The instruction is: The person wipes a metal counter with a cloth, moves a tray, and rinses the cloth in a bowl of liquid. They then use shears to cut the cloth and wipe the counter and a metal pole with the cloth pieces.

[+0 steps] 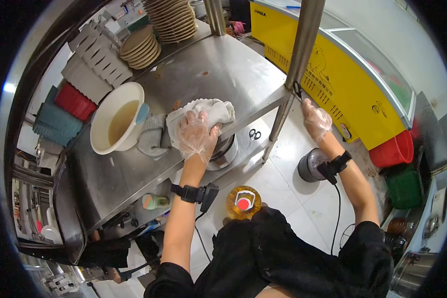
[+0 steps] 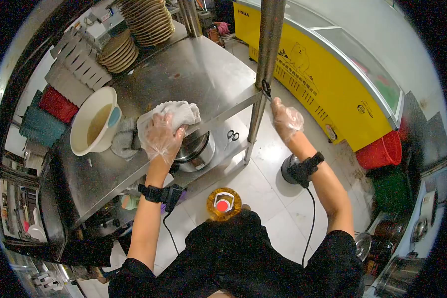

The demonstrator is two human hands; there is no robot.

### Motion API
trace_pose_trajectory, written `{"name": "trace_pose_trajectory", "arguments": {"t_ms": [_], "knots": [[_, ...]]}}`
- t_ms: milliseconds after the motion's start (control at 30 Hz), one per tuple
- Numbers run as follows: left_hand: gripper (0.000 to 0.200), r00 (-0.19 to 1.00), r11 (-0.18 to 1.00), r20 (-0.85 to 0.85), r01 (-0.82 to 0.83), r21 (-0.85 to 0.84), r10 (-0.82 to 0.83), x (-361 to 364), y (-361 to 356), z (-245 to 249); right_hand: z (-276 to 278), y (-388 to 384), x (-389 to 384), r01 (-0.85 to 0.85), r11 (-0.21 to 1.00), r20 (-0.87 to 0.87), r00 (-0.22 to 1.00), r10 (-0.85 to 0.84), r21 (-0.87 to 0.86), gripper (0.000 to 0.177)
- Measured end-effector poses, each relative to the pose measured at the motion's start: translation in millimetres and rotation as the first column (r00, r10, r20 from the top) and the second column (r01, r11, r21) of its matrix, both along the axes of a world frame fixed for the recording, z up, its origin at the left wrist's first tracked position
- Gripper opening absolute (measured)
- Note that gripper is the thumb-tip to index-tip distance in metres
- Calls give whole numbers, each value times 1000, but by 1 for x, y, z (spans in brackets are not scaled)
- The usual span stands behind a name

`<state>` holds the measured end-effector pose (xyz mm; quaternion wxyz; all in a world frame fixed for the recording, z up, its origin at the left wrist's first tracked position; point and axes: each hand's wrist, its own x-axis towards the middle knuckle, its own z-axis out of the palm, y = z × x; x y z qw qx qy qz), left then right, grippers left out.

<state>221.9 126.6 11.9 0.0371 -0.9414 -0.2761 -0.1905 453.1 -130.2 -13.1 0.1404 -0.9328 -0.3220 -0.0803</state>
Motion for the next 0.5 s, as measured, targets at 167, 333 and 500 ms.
{"name": "trace_pose_trajectory", "arguments": {"t_ms": [167,333,500], "knots": [[53,1000,1000,-11,-3,-5,3,0,-1,0,2,3,-13,-93,994,22,995,94,-49,16],[53,999,999,-44,-21,-25,20,1,-2,3,-11,-1,-5,-77,997,76,994,75,20,13],[54,1000,999,-16,-16,-30,16,1,1,-2,-13,-3,-15,-192,979,133,974,182,65,19]]}}
